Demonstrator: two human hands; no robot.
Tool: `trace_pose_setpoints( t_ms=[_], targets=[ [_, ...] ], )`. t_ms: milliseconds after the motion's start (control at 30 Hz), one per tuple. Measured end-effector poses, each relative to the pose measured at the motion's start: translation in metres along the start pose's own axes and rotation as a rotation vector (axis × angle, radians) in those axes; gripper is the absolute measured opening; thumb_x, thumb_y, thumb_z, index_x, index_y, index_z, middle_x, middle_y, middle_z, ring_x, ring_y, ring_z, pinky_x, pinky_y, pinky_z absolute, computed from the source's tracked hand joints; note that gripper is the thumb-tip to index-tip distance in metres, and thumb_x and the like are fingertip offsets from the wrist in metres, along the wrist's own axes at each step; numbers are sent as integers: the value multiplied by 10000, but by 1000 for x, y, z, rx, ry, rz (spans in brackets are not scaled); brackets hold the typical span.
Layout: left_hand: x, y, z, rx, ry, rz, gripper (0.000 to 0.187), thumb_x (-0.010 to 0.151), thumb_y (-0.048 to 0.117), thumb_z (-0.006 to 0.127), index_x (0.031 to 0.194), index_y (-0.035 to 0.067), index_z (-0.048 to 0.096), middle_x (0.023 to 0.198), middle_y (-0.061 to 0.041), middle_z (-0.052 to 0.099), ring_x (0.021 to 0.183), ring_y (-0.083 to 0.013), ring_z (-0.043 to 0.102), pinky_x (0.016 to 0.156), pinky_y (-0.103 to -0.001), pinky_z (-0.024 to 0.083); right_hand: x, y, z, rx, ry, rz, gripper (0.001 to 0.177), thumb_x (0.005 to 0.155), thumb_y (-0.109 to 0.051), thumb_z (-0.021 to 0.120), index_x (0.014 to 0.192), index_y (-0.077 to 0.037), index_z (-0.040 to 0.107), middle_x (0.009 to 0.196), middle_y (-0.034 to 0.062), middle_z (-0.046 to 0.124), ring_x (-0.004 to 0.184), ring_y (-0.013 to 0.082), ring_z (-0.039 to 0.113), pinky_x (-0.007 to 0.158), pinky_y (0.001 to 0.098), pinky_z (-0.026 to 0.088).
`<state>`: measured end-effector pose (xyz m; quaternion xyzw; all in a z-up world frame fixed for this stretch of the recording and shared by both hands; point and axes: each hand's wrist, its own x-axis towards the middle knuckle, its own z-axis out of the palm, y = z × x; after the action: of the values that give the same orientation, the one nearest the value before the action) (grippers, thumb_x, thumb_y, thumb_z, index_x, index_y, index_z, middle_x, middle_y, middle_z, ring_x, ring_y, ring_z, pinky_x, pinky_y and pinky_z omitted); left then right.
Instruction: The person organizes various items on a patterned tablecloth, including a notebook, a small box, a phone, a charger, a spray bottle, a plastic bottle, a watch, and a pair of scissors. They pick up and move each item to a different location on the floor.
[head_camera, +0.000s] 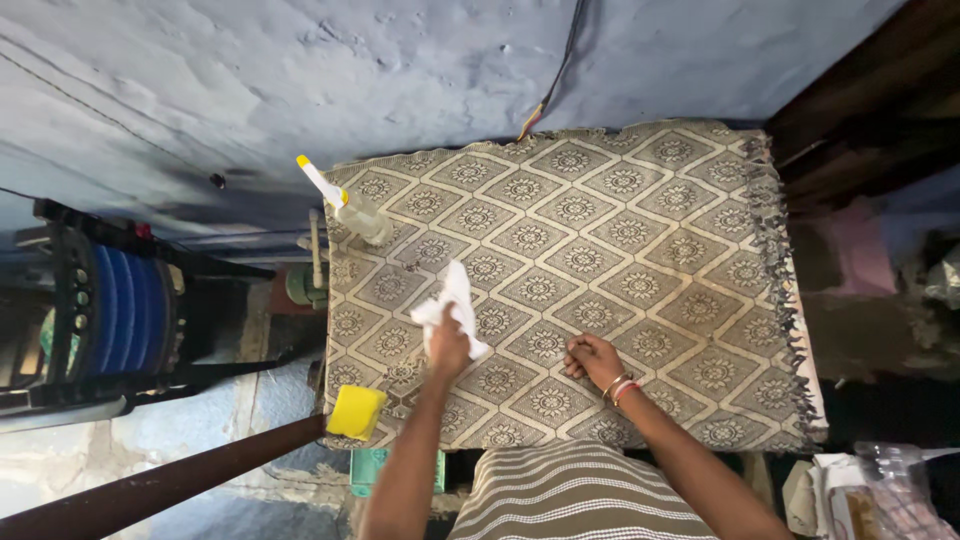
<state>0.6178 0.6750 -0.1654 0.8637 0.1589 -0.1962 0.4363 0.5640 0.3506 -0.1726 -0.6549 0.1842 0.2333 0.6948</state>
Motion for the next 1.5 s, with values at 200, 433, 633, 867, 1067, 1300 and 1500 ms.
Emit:
trace_pose_setpoints(
  t_ms=[200,433,633,867,1067,1300,1500],
  targets=[
    [-88,46,67,-306,-388,-85,777,836,-86,515,1574,94,350,1236,-145,604,965,-212,649,789,-292,603,2,-8,-6,-165,-34,126,309,934,-176,684,1219,-60,653,911,107,770,725,183,731,634,291,623],
    [-124,58,114,-414,-581,59,595,835,-5,602,1424,46,532,900,-57,639,750,-135,607,637,-309,529,-21,-2,-11,-182,-244,-5,522,873,-229,780,1336,-40,631,1135,37,720,1039,123,664,918,298,545],
    [-132,86,101,94,-402,506,403,858,93,701,1260,78,706,892,-142,715,730,-91,603,656,-325,526,-46,17,-29,-8,-295,-14,418,866,-187,789,1219,16,697,1085,66,736,965,146,672,849,312,554],
    [-271,282,-46,-513,-661,932,386,938,106,722,1312,46,649,1135,-123,695,893,-263,687,827,-345,550,-74,35,-57,122,-195,-70,323,851,-125,746,1138,21,712,1036,50,762,940,146,699,830,302,577],
    [-308,342,-95,-1101,-1386,1311,228,961,149,680,1163,46,660,1045,-132,703,831,-286,670,770,-390,530,-72,60,-63,71,-12,-29,329,856,-87,760,1153,48,719,1024,72,758,916,152,695,817,291,547],
    [-313,314,-86,-1261,-1466,1372,157,987,199,631,990,47,672,939,-144,712,759,-313,649,705,-442,507,-65,65,-70,131,-65,46,327,856,-65,734,1160,53,708,1002,103,760,872,177,705,787,310,560],
    [-284,288,-137,-882,-525,1554,220,997,161,632,833,34,708,780,-106,739,596,-261,613,577,-419,469,-46,26,-56,459,-91,111,397,862,-76,715,1236,23,625,1121,148,739,1021,267,723,931,425,589]
  ],
)
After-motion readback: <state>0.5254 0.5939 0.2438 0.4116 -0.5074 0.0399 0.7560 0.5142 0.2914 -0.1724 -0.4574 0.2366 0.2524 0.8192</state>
